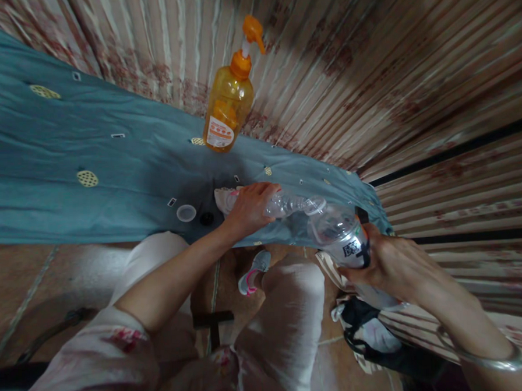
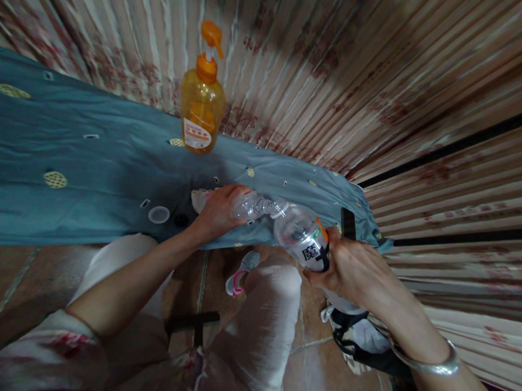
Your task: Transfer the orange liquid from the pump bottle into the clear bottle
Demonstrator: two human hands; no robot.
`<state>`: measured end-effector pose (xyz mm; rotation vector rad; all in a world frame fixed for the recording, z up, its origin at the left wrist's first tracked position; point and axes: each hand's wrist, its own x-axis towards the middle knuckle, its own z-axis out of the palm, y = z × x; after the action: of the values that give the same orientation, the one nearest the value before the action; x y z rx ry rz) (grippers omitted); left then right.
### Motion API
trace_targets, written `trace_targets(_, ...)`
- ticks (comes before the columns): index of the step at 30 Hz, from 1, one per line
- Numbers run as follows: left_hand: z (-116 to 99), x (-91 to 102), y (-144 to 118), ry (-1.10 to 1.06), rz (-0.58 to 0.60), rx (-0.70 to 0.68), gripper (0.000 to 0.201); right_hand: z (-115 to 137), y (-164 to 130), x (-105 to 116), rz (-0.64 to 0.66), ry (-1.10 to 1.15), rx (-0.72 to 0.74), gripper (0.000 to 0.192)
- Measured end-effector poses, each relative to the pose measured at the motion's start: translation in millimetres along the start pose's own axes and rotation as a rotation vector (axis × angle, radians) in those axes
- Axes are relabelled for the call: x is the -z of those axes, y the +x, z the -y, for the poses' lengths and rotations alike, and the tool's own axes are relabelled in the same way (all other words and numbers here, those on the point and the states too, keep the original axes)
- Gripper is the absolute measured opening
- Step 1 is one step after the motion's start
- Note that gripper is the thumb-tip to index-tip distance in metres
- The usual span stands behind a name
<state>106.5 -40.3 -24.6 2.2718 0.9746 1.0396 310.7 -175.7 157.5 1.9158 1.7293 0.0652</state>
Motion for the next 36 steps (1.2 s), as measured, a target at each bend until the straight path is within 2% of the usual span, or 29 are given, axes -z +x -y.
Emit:
trace_targets(11, -0.6, 0.1, 0.9, 0.007, 0.027, 0.025, 0.057, 1.5, 0.3, 2.6, 0.029, 0.004, -0.006, 0.053)
trace_targets(17, 0.6, -0.5, 0.5, 0.014, 0.018, 0.002, 0.056, -1.1, -0.2, -0.6, -0.011, 0.002, 0.008, 0.048)
trace_targets(23, 1.1, 0.1, 0.0, 0.008, 0.014, 0.001, 0.056, 0.4, -0.5, -0.1, -0.041, 0.003, 0.016, 0.048)
trace_targets(36, -0.1, 0.4, 0.1, 0.006, 0.026, 0.015, 0.060, 1.5, -0.3, 1.6, 0.001, -0.005, 0.002, 0.051)
